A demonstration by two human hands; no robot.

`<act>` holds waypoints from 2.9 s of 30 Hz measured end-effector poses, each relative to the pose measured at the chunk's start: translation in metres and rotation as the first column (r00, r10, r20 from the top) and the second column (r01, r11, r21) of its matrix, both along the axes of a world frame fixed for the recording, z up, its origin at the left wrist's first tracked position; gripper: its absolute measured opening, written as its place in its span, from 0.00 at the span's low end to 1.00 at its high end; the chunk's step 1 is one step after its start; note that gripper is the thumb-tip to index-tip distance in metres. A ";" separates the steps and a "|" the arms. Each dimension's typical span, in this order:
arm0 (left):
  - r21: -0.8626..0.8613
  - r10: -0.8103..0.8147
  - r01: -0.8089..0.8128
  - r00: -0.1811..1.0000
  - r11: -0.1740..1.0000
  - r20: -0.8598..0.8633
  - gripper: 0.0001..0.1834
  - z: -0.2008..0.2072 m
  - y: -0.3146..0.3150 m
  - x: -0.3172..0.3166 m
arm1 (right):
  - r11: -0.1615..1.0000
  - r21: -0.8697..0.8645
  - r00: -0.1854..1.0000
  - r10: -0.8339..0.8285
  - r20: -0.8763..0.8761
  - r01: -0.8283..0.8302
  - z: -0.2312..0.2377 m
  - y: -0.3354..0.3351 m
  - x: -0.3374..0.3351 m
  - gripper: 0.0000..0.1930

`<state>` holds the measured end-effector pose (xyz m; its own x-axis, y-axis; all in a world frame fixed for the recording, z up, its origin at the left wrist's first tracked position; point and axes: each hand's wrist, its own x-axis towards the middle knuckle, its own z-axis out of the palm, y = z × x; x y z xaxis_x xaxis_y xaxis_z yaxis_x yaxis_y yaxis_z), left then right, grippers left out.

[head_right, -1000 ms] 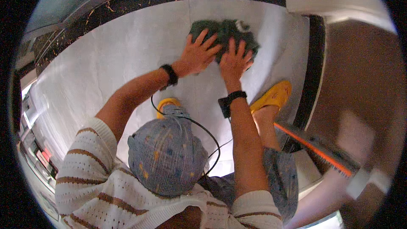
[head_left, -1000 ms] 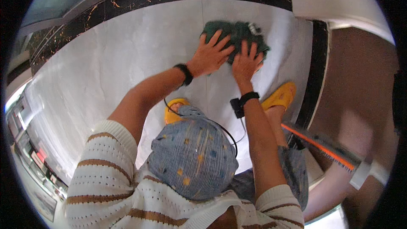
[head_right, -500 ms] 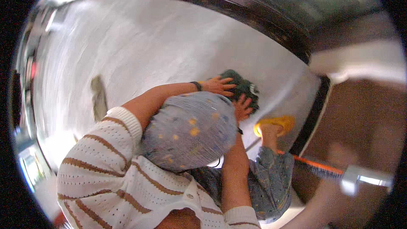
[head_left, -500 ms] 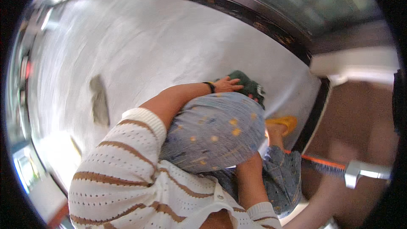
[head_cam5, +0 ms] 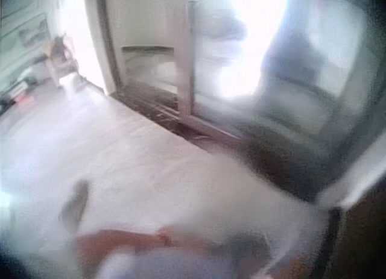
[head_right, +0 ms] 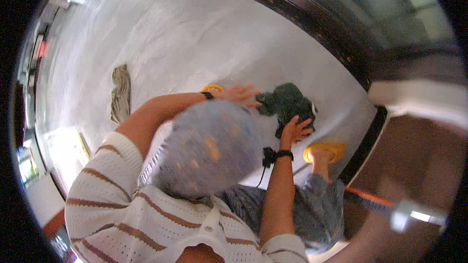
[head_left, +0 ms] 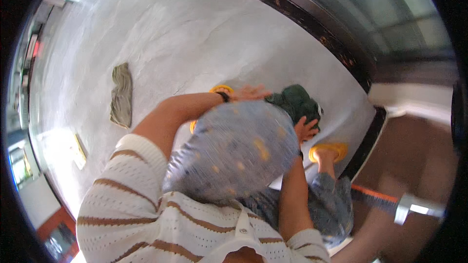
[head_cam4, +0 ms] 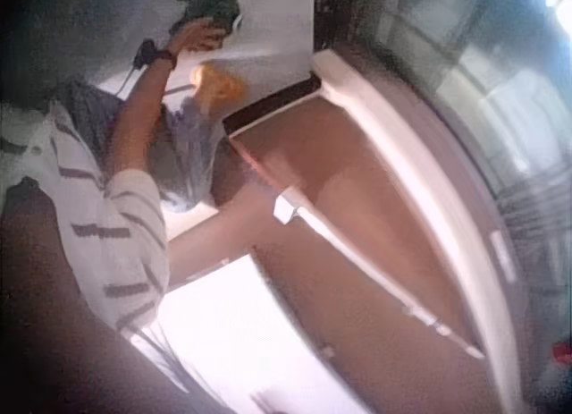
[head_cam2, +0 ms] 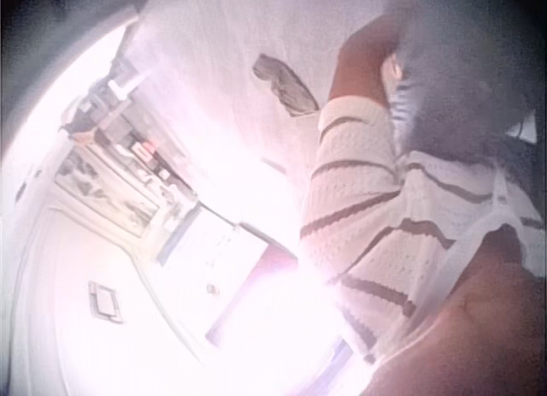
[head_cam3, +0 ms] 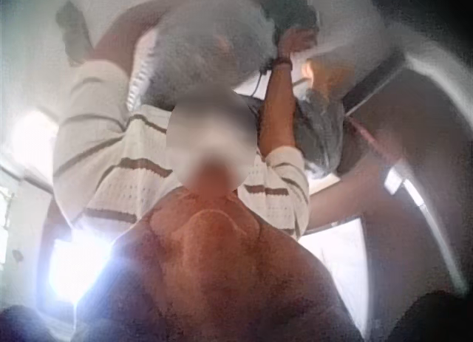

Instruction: The person wipes the floor with a cloth, handling different cloths and moving to different areas of the room to clean near a doorway and a cabinet.

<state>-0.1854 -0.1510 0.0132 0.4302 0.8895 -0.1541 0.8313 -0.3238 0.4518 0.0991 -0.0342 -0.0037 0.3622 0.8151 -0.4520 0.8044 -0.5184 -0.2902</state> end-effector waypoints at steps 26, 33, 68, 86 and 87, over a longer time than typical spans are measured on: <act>0.123 0.449 -0.436 0.885 0.892 -0.118 0.36 -0.007 -0.026 -0.200 | 0.406 0.100 0.418 0.892 0.174 -0.908 0.024 -0.011 -0.343 0.41; 0.162 0.718 -0.701 0.664 0.695 -0.209 0.38 -0.013 -0.105 -0.219 | -0.040 0.518 0.047 0.987 0.154 -0.855 0.008 -0.048 -0.406 0.32; 0.165 0.028 -0.012 0.995 0.986 -0.092 0.28 -0.007 0.079 -0.050 | 0.820 0.183 0.831 0.493 0.259 -0.543 -0.004 -0.012 -0.150 0.36; 0.104 0.835 -0.863 0.437 0.494 -0.332 0.32 0.019 -0.176 -0.162 | -0.139 0.117 -0.142 0.990 -0.016 -0.983 0.058 -0.105 -0.399 0.34; 0.094 0.830 -0.862 0.443 0.498 -0.340 0.32 0.019 -0.176 -0.160 | -0.133 0.038 -0.134 0.991 -0.031 -0.990 0.069 -0.103 -0.400 0.32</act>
